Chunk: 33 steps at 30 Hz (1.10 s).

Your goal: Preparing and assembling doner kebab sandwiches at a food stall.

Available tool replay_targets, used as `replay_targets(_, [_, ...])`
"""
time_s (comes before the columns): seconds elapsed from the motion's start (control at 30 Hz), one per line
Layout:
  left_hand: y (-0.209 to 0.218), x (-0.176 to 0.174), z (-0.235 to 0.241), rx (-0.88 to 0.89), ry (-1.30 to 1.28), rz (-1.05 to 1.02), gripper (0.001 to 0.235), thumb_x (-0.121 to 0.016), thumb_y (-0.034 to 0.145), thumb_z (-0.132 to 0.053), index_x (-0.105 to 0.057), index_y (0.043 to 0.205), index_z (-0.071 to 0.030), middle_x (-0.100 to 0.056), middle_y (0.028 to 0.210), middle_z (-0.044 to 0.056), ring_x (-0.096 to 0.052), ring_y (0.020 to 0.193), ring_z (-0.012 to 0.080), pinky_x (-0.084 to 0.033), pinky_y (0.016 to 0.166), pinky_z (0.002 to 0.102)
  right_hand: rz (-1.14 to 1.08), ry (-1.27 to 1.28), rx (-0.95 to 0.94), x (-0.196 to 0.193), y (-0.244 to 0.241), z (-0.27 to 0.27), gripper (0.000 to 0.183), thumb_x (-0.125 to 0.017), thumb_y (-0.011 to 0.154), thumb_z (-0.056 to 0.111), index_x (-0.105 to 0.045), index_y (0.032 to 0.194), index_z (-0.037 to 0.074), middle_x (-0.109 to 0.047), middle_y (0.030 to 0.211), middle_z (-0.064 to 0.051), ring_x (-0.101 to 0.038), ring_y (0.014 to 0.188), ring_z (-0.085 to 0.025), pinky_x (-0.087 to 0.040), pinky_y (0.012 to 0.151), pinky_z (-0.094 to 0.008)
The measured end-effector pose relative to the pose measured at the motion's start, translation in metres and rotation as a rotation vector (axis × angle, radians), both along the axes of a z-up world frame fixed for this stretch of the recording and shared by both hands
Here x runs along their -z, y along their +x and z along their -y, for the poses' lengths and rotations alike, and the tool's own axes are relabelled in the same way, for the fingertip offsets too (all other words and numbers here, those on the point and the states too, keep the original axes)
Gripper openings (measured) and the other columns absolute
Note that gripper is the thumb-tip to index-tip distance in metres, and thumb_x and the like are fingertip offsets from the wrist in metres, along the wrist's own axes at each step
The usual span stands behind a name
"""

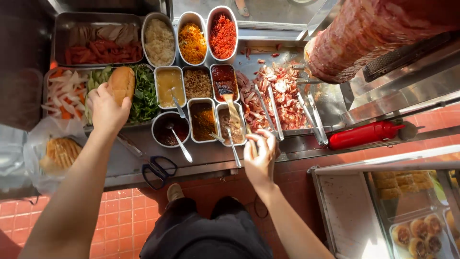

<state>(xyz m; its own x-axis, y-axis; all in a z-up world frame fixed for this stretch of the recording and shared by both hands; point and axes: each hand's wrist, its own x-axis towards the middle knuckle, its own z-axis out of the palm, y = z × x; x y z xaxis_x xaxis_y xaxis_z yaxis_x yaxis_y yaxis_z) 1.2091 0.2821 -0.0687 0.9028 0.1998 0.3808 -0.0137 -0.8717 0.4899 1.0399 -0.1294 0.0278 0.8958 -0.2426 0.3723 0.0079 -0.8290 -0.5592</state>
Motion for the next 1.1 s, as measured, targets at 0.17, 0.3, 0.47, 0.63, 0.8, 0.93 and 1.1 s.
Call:
replay_targets(0.17, [0.038,-0.016,-0.017,-0.046,0.107,-0.404,0.088,-0.083,0.081,-0.042,-0.044,0.148,-0.001,-0.052,0.131,0.027,-0.051,0.119,0.047,-0.044,0.099,0.056,0.079,0.009,-0.05,-0.021,-0.003,-0.06,0.01,-0.072,0.09,0.01,-0.073,0.099,0.013,-0.064,0.121,-0.006,-0.058,0.113,-0.024,-0.036,0.105,-0.041])
replay_targets(0.3, [0.036,-0.019,-0.035,-0.003,0.017,-0.456,0.089,-0.086,0.076,-0.04,-0.046,0.146,-0.002,-0.057,0.128,0.027,-0.055,0.119,0.047,-0.048,0.095,0.055,0.032,0.052,-0.212,-0.026,-0.004,-0.083,0.011,-0.07,0.088,0.007,-0.074,0.095,0.015,-0.068,0.114,0.0,-0.062,0.111,-0.023,-0.036,0.101,-0.039])
replay_targets(0.47, [-0.023,-0.068,-0.002,0.005,-0.415,-0.352,0.08,-0.075,0.09,-0.032,-0.04,0.152,0.004,-0.068,0.12,0.025,-0.069,0.113,0.0341,-0.055,0.098,0.042,-0.074,0.094,-0.392,-0.041,0.004,-0.098,0.013,-0.071,0.087,0.007,-0.075,0.096,0.014,-0.067,0.116,-0.005,-0.064,0.11,-0.025,-0.037,0.101,-0.042])
replay_targets(0.63, [-0.091,-0.093,0.091,0.277,-1.136,-0.464,0.073,-0.067,0.088,-0.013,-0.032,0.149,0.001,-0.064,0.123,0.013,-0.068,0.105,0.0186,-0.058,0.086,0.033,-0.156,0.502,-0.606,-0.071,0.029,-0.106,0.042,-0.072,0.093,0.014,-0.062,0.134,0.016,-0.054,0.141,-0.02,-0.061,0.123,-0.031,-0.055,0.096,-0.038])
replay_targets(0.8, [-0.116,-0.087,0.15,0.302,-1.255,-0.6,0.065,-0.067,0.091,-0.016,-0.042,0.15,-0.004,-0.065,0.124,0.011,-0.064,0.105,0.015,-0.054,0.087,0.03,-0.254,0.297,-0.76,-0.075,0.045,-0.065,0.06,-0.076,0.092,0.013,-0.055,0.148,0.019,-0.043,0.153,-0.026,-0.059,0.124,-0.028,-0.051,0.106,-0.039])
replay_targets(0.93, [-0.121,-0.073,0.162,0.451,-1.49,-0.607,0.066,-0.064,0.094,-0.017,-0.04,0.155,-0.005,-0.06,0.13,0.008,-0.059,0.113,0.0141,-0.049,0.096,0.031,-0.79,0.501,-0.616,-0.071,0.05,-0.023,0.058,-0.054,0.101,0.001,-0.053,0.156,0.018,-0.062,0.13,-0.023,-0.064,0.104,-0.032,-0.053,0.094,-0.041])
replay_targets(1.1, [-0.13,-0.087,0.183,0.483,-1.829,-0.786,0.065,-0.055,0.09,-0.011,-0.042,0.153,0.001,-0.057,0.134,0.012,-0.057,0.12,0.0245,-0.049,0.107,0.046,-0.63,1.209,-0.679,-0.016,0.042,0.037,0.063,-0.051,0.098,-0.006,-0.044,0.158,0.01,-0.053,0.154,-0.01,-0.056,0.134,-0.017,-0.047,0.113,-0.034])
